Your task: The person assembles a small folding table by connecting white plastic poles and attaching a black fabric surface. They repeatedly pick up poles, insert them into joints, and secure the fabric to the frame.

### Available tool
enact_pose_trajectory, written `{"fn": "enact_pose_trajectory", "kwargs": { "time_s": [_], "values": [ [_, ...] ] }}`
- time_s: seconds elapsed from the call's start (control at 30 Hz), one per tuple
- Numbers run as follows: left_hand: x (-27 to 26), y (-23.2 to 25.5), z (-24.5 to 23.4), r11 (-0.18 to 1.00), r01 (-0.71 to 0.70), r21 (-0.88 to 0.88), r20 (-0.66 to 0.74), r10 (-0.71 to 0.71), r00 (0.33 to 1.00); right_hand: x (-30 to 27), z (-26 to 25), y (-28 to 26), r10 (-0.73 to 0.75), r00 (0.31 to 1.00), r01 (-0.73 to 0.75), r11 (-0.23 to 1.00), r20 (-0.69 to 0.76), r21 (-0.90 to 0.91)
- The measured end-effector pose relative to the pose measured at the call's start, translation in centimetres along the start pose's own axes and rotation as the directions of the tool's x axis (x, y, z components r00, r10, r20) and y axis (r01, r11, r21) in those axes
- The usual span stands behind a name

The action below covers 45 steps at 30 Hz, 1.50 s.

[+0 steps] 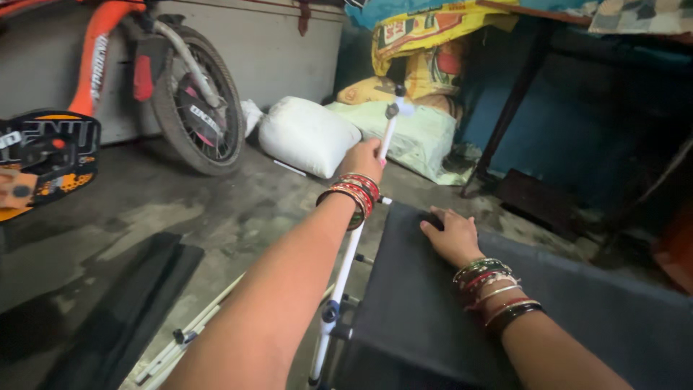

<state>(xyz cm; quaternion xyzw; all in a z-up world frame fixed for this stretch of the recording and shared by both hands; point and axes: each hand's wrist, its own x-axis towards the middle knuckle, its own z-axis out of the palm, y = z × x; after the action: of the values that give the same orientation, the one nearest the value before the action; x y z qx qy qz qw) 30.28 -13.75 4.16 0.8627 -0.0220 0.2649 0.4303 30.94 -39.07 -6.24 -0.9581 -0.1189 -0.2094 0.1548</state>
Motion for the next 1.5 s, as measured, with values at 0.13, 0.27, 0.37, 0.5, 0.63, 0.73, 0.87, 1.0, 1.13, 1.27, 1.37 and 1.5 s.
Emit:
{"fn": "enact_pose_trajectory", "kwargs": {
  "time_s": [0.13,0.27,0.37,0.5,0.63,0.73,0.87,1.0,1.13,1.27,1.37,1.5],
  "values": [
    [-1.1,0.6,-1.3,0.997,0.042,-0.064,-0.044,-0.045,0.998,-0.1,0.3,0.6,-0.052,0.999,0.052,0.999,0.008,0.004],
    [-1.0,0.4,0.1,0.998,-0.057,-0.003,-0.217,0.055,0.975,-0.4,0.6,0.6,-0.059,0.998,0.059,0.998,-0.008,-0.027],
    [-0.4,-0.5,1.8,0.94,-0.342,-0.012,-0.396,0.31,0.864,-0.4,0.8,0.5,-0.069,0.998,0.068,0.997,-0.015,-0.028],
    [0.5,-1.4,1.4,0.973,-0.117,-0.199,-0.016,0.117,0.993,-0.6,0.6,0.3,-0.055,0.998,0.055,0.998,0.002,-0.042],
    [0.0,0.3,-0.3,0.994,-0.076,-0.074,-0.172,0.063,0.983,-0.5,0.7,0.2,-0.051,0.999,0.051,0.998,-0.003,-0.02],
    [0.0,2.5,-1.1,0.997,-0.062,-0.04,-0.349,0.044,0.936,-0.7,1.2,0.8,-0.046,0.999,0.047,0.998,-0.017,0.03],
    [0.5,3.6,-3.3,0.997,-0.065,-0.031,-0.284,0.054,0.957,-0.3,1.5,1.1,-0.039,0.999,0.039,0.999,-0.012,0.014],
    [-2.6,2.4,-5.3,0.956,-0.244,0.162,0.179,0.215,0.96,-0.1,-0.8,-0.2,0.152,0.988,-0.145,0.91,0.012,0.387],
    [-6.6,1.5,-6.9,0.854,-0.439,0.278,0.222,0.388,0.895,-1.2,-6.6,-3.8,0.249,0.963,-0.166,0.267,0.099,0.949],
    [-8.9,1.0,-9.9,0.801,-0.534,0.272,0.214,0.49,0.845,-3.9,-11.1,-8.7,0.207,0.941,-0.288,0.081,0.267,0.954],
    [-9.7,1.2,-11.5,0.741,-0.626,0.243,0.212,0.589,0.78,-5.3,-12.6,-10.5,0.149,0.933,-0.345,0.103,0.328,0.933],
    [-10.5,1.6,-12.2,0.65,-0.724,0.231,0.213,0.692,0.69,-6.0,-11.9,-10.3,0.144,0.914,-0.397,0.138,0.378,0.907]
  ]
}}
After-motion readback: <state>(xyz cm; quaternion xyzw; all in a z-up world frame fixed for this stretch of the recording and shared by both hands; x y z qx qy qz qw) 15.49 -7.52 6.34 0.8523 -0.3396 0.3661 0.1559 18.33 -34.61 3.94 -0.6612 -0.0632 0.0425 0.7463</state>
